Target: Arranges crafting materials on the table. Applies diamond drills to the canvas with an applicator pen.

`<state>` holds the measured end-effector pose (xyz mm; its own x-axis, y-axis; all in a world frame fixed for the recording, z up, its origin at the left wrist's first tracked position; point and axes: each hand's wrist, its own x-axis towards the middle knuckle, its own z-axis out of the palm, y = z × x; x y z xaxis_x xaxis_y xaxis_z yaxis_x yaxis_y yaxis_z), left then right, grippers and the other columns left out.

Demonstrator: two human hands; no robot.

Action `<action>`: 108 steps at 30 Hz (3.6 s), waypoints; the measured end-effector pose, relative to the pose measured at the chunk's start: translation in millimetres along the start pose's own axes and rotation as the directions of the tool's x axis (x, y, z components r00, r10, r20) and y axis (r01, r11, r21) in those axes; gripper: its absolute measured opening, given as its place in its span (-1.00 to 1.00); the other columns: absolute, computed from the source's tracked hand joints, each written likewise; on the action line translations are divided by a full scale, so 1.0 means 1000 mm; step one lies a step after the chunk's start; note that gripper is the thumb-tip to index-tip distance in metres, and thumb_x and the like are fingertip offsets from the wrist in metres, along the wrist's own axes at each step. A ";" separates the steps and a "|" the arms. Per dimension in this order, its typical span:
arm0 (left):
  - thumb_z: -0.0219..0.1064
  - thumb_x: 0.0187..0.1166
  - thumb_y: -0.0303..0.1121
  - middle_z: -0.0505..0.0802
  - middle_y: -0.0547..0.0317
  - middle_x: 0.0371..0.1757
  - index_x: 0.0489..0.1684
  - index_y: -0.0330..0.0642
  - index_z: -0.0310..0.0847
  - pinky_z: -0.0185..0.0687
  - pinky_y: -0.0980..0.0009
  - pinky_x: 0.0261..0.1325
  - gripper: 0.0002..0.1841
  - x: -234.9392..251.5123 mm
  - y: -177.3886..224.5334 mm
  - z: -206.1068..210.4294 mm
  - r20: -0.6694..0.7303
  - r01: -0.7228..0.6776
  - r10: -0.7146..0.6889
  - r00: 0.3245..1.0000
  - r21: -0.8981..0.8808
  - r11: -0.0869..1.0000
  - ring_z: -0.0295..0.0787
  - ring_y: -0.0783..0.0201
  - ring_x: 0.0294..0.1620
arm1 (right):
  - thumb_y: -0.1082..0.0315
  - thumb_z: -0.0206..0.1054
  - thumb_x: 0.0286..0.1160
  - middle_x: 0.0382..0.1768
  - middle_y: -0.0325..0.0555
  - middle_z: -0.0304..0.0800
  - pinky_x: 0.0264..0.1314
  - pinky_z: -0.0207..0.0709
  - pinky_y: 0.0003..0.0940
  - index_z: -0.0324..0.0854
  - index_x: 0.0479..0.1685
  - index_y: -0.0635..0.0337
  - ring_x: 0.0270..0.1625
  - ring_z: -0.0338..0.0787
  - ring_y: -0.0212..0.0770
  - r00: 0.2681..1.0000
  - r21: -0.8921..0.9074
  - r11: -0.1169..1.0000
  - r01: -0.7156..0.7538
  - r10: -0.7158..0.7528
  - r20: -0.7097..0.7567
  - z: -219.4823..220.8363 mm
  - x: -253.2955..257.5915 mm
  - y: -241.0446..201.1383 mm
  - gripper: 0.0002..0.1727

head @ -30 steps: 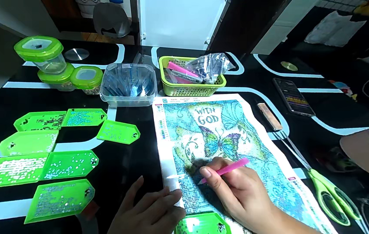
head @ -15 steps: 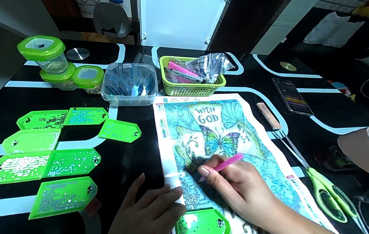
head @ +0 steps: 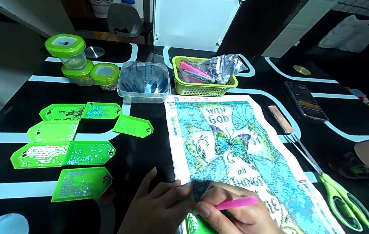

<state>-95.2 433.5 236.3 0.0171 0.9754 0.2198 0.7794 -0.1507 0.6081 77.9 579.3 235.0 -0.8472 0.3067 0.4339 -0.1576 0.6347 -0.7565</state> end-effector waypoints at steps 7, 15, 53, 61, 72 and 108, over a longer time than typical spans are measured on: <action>0.47 0.43 0.00 0.84 0.22 0.39 0.07 -0.04 0.86 0.06 -0.32 0.66 -0.61 0.001 0.001 0.001 -0.007 0.001 -0.001 1.000 0.008 1.000 0.73 0.12 0.44 | 0.25 0.22 0.79 -0.40 -0.06 0.71 -0.12 0.56 -0.59 0.63 -0.25 0.23 -0.27 0.72 -0.33 1.000 -0.074 0.997 0.026 -0.025 0.018 0.001 -0.001 -0.001 -0.74; 0.46 0.42 0.01 0.84 0.24 0.38 0.05 -0.03 0.86 0.08 -0.29 0.65 -0.61 0.001 0.000 0.001 -0.017 -0.007 0.007 1.000 0.025 1.000 0.74 0.15 0.42 | 0.25 0.23 0.79 -0.40 -0.08 0.70 -0.11 0.57 -0.61 0.62 -0.24 0.22 -0.26 0.73 -0.34 0.999 -0.079 0.996 0.040 -0.040 -0.001 0.001 -0.001 0.000 -0.74; 0.48 0.46 0.01 0.79 0.13 0.47 0.18 -0.04 0.79 -0.16 -0.37 0.71 -0.56 0.002 0.002 -0.009 0.125 0.036 -0.032 0.992 -0.028 0.999 0.63 0.04 0.56 | 0.21 0.18 0.83 -0.46 -0.35 0.73 -0.35 0.58 -0.74 0.68 -0.24 0.15 -0.40 0.69 -0.63 0.955 -0.037 0.983 -0.180 0.166 -0.247 -0.027 -0.003 0.033 -0.70; 0.49 0.46 0.00 0.80 0.13 0.46 0.17 -0.04 0.80 -0.12 -0.37 0.70 -0.58 0.002 0.003 -0.008 0.107 0.029 -0.026 0.994 -0.021 0.999 0.66 0.06 0.53 | 0.16 0.14 0.85 -0.37 -0.20 0.73 -0.22 0.59 -0.70 0.64 -0.18 0.19 -0.31 0.70 -0.56 0.982 -0.242 0.967 -0.077 0.032 -0.184 -0.028 -0.007 0.026 -0.68; 0.49 0.42 0.04 0.82 0.24 0.42 0.13 0.04 0.79 -0.01 -0.35 0.68 -0.58 0.001 0.000 -0.002 0.045 0.009 -0.010 0.999 0.029 1.000 0.70 0.11 0.48 | 0.22 0.15 0.85 -0.43 -0.16 0.74 -0.32 0.62 -0.66 0.62 -0.14 0.27 -0.39 0.73 -0.54 0.990 0.152 0.981 -0.122 0.132 -0.052 -0.016 -0.003 -0.006 -0.70; 0.49 0.45 -0.01 0.81 0.16 0.44 0.12 -0.04 0.83 -0.09 -0.36 0.69 -0.60 0.001 0.001 -0.005 0.083 0.016 -0.014 0.996 -0.023 1.000 0.68 0.06 0.51 | 0.21 0.18 0.82 -0.47 -0.37 0.73 -0.35 0.59 -0.71 0.68 -0.27 0.11 -0.41 0.70 -0.59 0.952 0.099 0.972 -0.211 0.227 -0.206 -0.024 0.005 0.032 -0.71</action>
<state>-98.1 433.8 241.0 0.0582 0.9874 0.1472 0.7651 -0.1388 0.6287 81.2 617.9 224.8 -0.7375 0.5825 0.3417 -0.0251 0.4820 -0.8758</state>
